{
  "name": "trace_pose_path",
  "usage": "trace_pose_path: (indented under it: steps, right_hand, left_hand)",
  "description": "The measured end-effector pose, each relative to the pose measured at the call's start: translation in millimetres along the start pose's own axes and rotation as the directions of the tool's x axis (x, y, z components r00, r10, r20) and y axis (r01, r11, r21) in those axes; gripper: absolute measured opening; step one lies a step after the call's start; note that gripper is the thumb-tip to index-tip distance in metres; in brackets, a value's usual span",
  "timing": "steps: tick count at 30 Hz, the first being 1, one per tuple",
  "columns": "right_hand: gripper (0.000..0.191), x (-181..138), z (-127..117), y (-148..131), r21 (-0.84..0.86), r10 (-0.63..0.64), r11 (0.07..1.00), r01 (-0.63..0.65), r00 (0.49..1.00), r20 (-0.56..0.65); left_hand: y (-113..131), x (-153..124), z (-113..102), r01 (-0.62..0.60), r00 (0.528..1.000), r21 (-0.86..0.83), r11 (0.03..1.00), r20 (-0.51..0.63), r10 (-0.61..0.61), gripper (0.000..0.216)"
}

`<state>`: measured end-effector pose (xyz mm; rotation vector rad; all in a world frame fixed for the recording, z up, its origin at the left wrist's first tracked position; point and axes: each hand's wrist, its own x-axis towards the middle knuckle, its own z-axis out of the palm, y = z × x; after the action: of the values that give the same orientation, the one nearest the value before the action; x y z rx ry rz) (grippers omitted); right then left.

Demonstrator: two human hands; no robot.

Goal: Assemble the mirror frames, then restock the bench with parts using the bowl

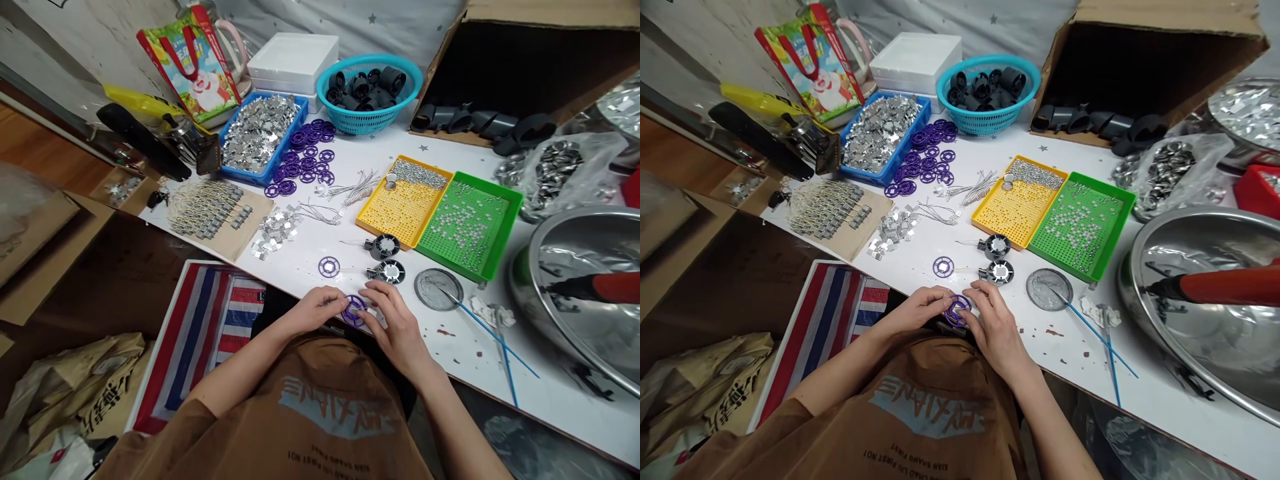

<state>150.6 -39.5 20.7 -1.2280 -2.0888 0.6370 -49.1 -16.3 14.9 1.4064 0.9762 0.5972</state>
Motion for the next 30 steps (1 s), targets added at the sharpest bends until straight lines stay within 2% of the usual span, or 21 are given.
trace_pose_path:
  steps: [3,6,9,12,14,17,21,24,28,30]
  right_hand:
    - [0.053,0.1,0.4,-1.4,0.007,-0.090,0.996,0.090,0.990,0.104]
    - [0.069,0.6,2.7,0.4,0.050,-0.090,0.995,0.084,0.987,0.135]
    - [0.058,1.0,2.6,2.2,0.130,-0.065,0.990,0.056,0.995,0.069]
    - [0.040,1.4,0.5,0.4,0.170,-0.024,0.985,0.019,0.999,0.027]
    - [0.027,2.1,0.1,-1.9,0.171,0.021,0.985,-0.022,1.000,0.005]
    - [0.014,3.6,1.9,-3.6,0.192,0.060,0.980,-0.055,0.998,-0.016]
    - [0.018,4.3,3.4,-1.8,0.231,0.017,0.973,-0.022,1.000,0.025]
    - [0.019,3.3,1.9,-0.2,0.273,0.050,0.960,-0.061,0.998,0.048]
    - [0.025,2.8,1.9,1.1,0.306,0.076,0.948,-0.084,0.996,0.037]
    - [0.019,3.1,3.4,1.8,0.333,0.050,0.942,-0.052,0.999,0.015]
  left_hand:
    - [0.7,0.5,4.5,0.005,1.000,-0.068,0.998,-0.028,-0.007,0.045]
    - [1.8,0.0,6.2,-0.027,0.999,-0.102,0.994,0.013,0.029,0.043]
    - [2.5,-1.0,4.1,-0.032,0.995,-0.134,0.990,0.088,0.044,0.042]
    - [3.5,-1.5,1.3,-0.012,0.999,-0.163,0.987,0.041,0.019,0.041]
    - [4.6,-1.3,1.4,-0.026,1.000,-0.106,0.994,-0.016,0.024,0.040]
    - [6.4,-1.1,4.7,-0.070,0.997,0.061,0.996,-0.041,0.073,0.037]
    - [7.7,-1.5,7.7,-0.084,0.994,0.169,0.982,-0.051,0.094,0.035]
    - [9.5,-2.3,6.1,-0.093,0.995,0.179,0.980,-0.022,0.099,0.034]
    - [10.1,-3.4,3.6,-0.101,0.993,0.225,0.969,-0.042,0.113,0.031]
    - [8.6,-4.2,3.1,-0.106,0.993,0.261,0.959,-0.030,0.118,0.029]
